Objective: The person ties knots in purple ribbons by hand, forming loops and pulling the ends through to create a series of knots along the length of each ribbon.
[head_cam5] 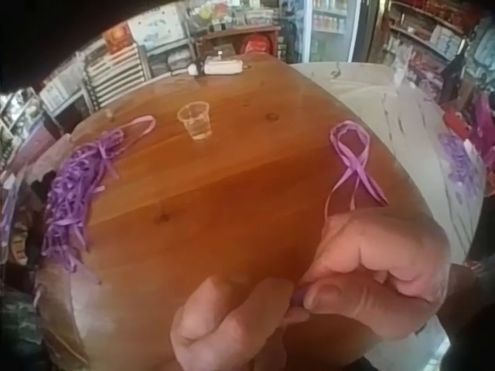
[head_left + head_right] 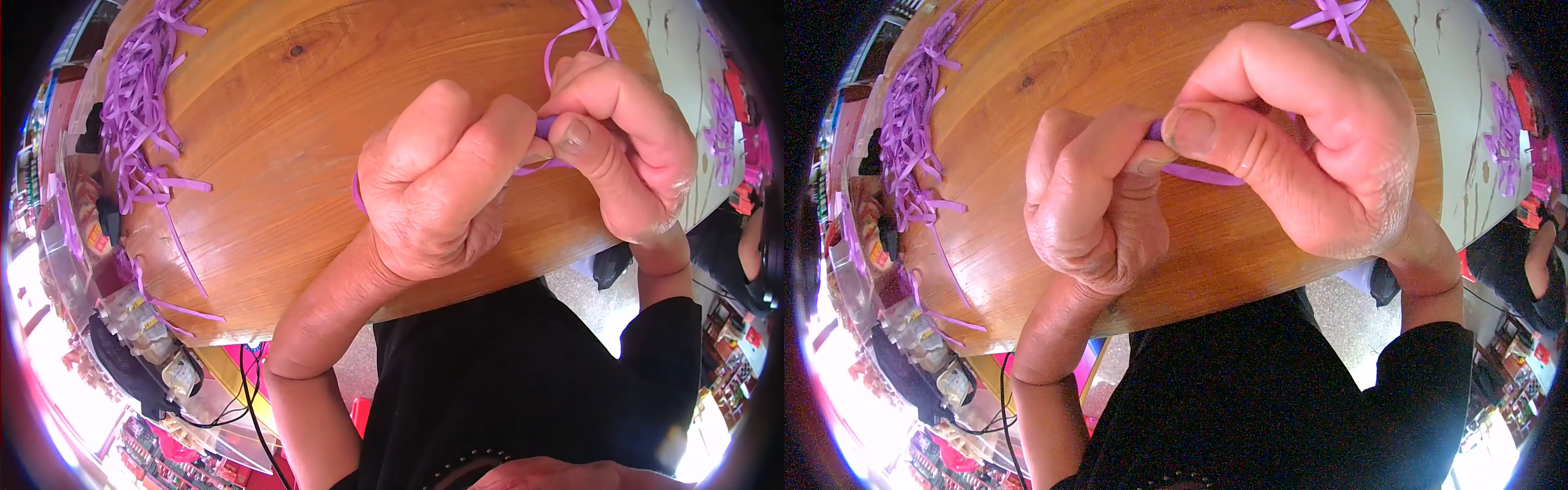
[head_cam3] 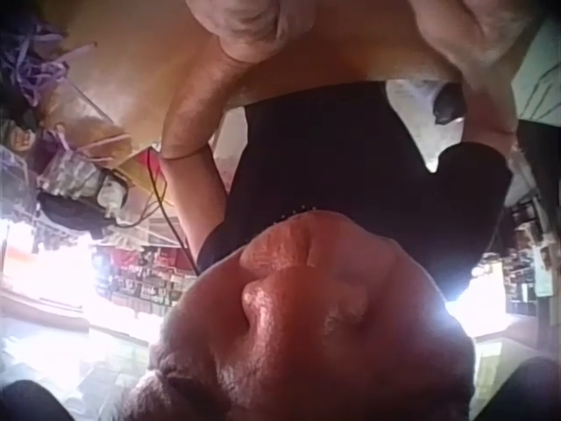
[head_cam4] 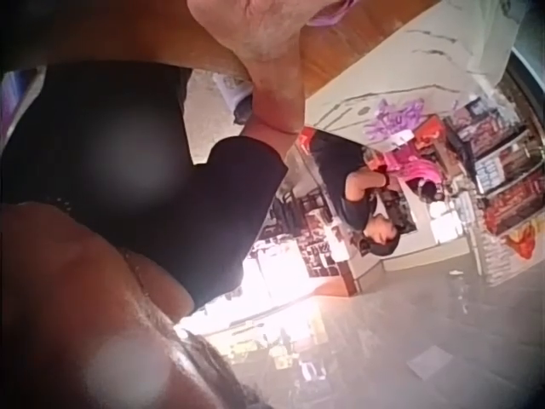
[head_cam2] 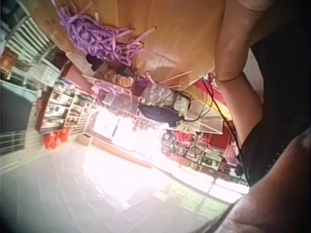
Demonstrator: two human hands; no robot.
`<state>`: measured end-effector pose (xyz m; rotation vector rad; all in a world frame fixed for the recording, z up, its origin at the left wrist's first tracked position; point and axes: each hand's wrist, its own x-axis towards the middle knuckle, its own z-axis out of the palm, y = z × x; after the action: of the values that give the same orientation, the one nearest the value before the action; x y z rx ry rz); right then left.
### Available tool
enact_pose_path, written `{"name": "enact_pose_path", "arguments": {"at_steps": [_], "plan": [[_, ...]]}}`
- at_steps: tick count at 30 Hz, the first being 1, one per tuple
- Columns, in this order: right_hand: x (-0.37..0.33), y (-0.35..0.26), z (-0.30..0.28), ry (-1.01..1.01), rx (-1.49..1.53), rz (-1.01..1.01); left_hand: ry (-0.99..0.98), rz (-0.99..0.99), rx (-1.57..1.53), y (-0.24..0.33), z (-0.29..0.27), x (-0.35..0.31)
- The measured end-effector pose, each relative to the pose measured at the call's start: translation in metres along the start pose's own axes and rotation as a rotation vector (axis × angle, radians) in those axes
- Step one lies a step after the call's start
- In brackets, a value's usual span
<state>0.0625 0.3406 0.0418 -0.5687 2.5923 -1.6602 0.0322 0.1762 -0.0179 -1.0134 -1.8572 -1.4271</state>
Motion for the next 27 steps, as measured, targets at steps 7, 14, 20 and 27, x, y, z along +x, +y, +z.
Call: {"name": "enact_pose_path", "arguments": {"at_steps": [7, 14, 20, 27], "plan": [[0.002, -0.001, -0.001, 0.008, -0.218, -0.082, -0.077, -0.095, 0.02, 0.008, -0.006, 0.0], [0.001, 0.002, 0.01, -0.024, 0.046, 0.006, 0.03, 0.159, 0.091, -0.008, 0.001, -0.008], [-0.006, 0.004, 0.016, 0.079, 0.196, 0.066, -0.058, 0.129, 0.035, 0.002, -0.002, -0.004], [-0.003, 0.026, 0.002, 0.032, 0.239, 0.215, -0.048, -0.178, -0.113, 0.007, 0.005, -0.004]]}}
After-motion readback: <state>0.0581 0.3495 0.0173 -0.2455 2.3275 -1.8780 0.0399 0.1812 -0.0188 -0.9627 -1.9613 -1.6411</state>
